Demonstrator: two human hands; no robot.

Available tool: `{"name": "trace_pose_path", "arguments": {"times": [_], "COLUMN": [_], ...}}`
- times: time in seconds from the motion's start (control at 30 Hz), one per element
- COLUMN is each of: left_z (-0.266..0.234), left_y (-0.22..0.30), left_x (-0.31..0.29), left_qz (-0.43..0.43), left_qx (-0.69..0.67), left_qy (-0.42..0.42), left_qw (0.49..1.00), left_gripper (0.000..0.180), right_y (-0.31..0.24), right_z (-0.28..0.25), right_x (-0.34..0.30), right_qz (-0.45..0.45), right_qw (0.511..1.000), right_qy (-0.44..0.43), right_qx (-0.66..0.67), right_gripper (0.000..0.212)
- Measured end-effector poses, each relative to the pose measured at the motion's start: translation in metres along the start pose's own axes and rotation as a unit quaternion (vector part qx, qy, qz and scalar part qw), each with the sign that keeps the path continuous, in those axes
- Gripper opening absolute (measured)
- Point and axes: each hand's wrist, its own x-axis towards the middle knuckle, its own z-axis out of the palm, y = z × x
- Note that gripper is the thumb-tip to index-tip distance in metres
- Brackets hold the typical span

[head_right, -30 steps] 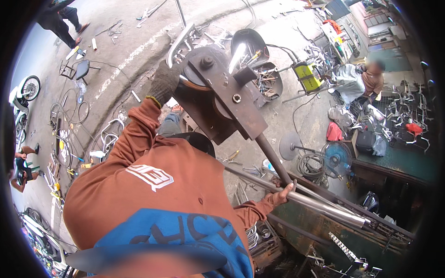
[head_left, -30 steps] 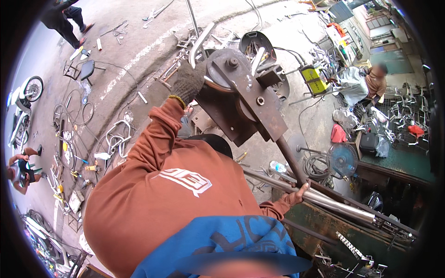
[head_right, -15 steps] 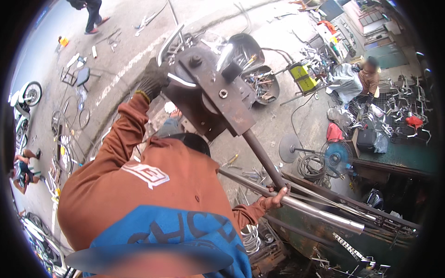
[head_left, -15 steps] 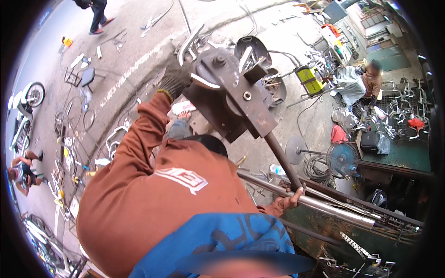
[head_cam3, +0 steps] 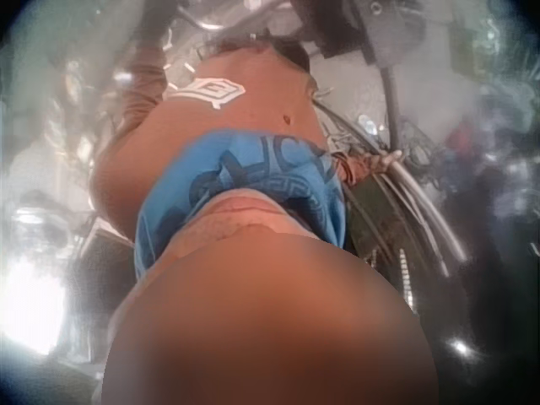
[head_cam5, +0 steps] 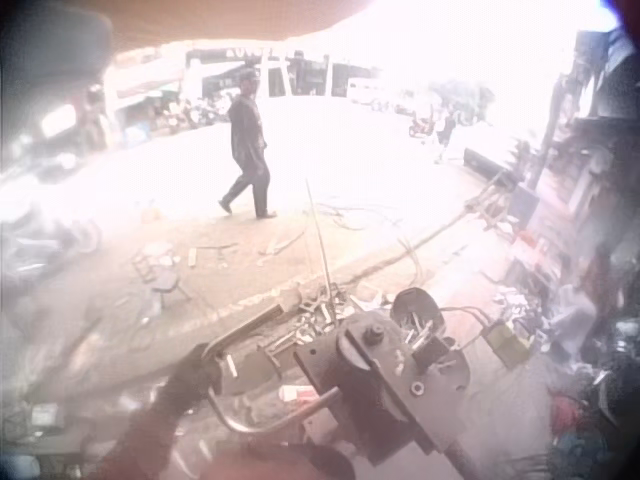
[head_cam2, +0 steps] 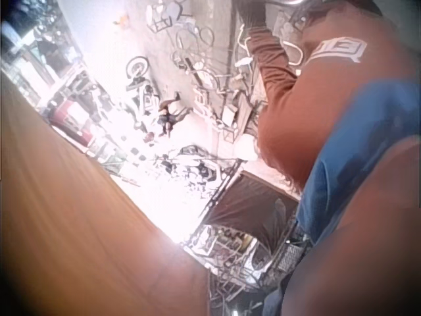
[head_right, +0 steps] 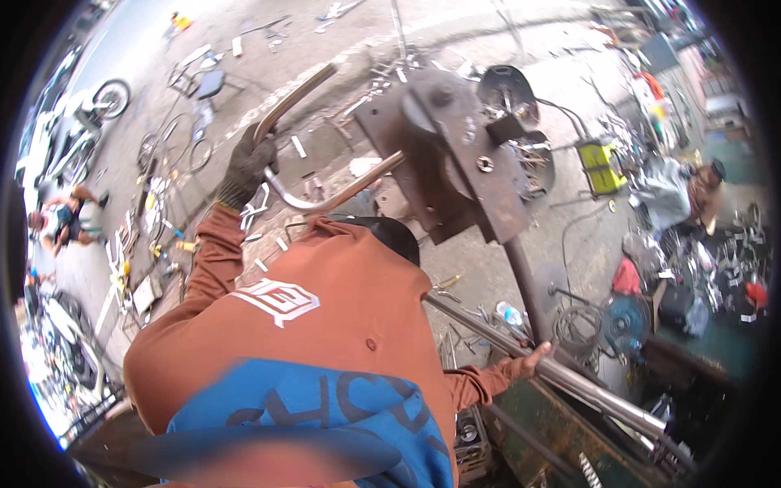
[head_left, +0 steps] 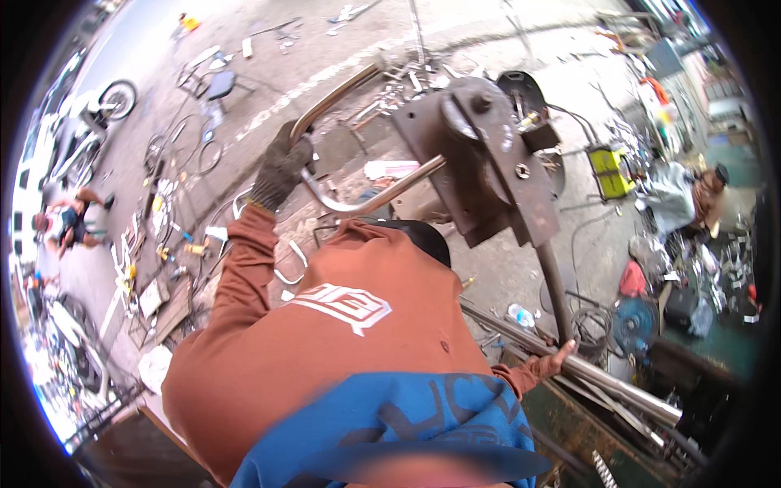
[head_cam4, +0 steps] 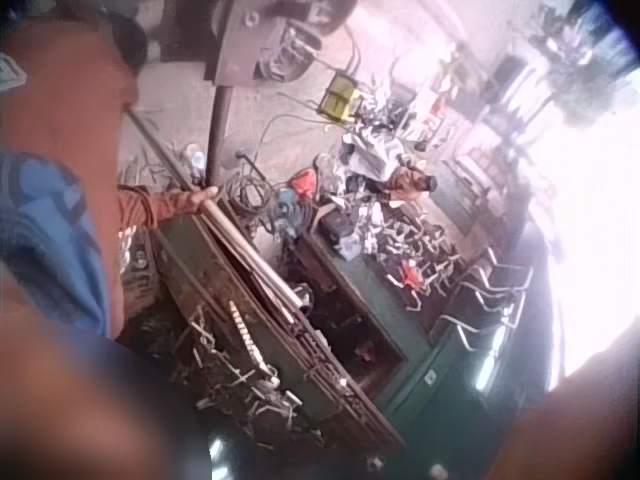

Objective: The person uses a manual pipe bender to bend metal rods into U-shaped pieces. They repeatedly insert rods, apply force to the lever, and remove the bent pieces, stacking them on the floor.

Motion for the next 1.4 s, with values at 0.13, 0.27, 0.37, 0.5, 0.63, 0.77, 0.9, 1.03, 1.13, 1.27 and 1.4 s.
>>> {"name": "trace_pose_path", "arguments": {"times": [0.13, 0.27, 0.37, 0.5, 0.63, 0.77, 0.9, 1.03, 1.13, 1.27, 1.4], "left_z": [0.004, 0.021, 0.039, 0.066, 0.079, 0.083, 0.083, 0.08, 0.087, 0.127, 0.172], "left_y": [0.004, 0.015, 0.022, 0.028, 0.032, 0.038, 0.046, 0.055, 0.061, 0.068, 0.086], "left_x": [0.02, 0.051, 0.065, 0.081, 0.089, 0.088, 0.083, 0.083, 0.085, 0.083, 0.075], "left_qz": [0.228, 0.155, 0.131, 0.158, 0.166, 0.165, 0.143, 0.105, 0.103, 0.067, 0.159], "left_qx": [-0.061, -0.355, -0.504, -0.573, -0.573, -0.58, -0.571, -0.548, -0.612, -0.489, -0.434], "left_qy": [0.125, 0.139, 0.085, 0.038, 0.024, 0.019, 0.02, 0.014, -0.057, -0.152, -0.436], "left_qw": [0.964, 0.911, 0.849, 0.803, 0.802, 0.797, 0.808, 0.83, 0.782, 0.857, 0.772], "left_gripper": [0.022, 0.022, 0.021, 0.024, 0.03, 0.029, 0.026, 0.019, 0.017, 0.019, 0.021], "right_y": [0.006, -0.001, -0.013, -0.027, -0.039, -0.058, -0.077, -0.091, -0.1, -0.106, -0.11], "right_z": [-0.001, 0.006, 0.015, 0.021, 0.019, 0.016, 0.016, 0.026, 0.048, 0.092, 0.13], "right_x": [0.013, 0.005, -0.008, -0.028, -0.051, -0.072, -0.093, -0.106, -0.109, -0.11, -0.099], "right_qz": [-0.025, -0.019, -0.03, -0.048, -0.16, -0.101, -0.137, -0.12, -0.128, -0.109, -0.103], "right_qw": [0.999, 0.997, 0.994, 0.973, 0.953, 0.965, 0.984, 0.953, 0.906, 0.854, 0.818], "right_qy": [-0.039, -0.014, 0.0, 0.082, 0.144, 0.087, -0.097, -0.275, -0.397, -0.502, -0.556], "right_qx": [-0.026, -0.072, -0.107, -0.21, -0.214, -0.224, -0.059, 0.045, 0.068, 0.083, 0.1], "right_gripper": [0.055, 0.052, 0.054, 0.064, 0.061, 0.054, 0.037, 0.038, 0.054, 0.071, 0.073]}}
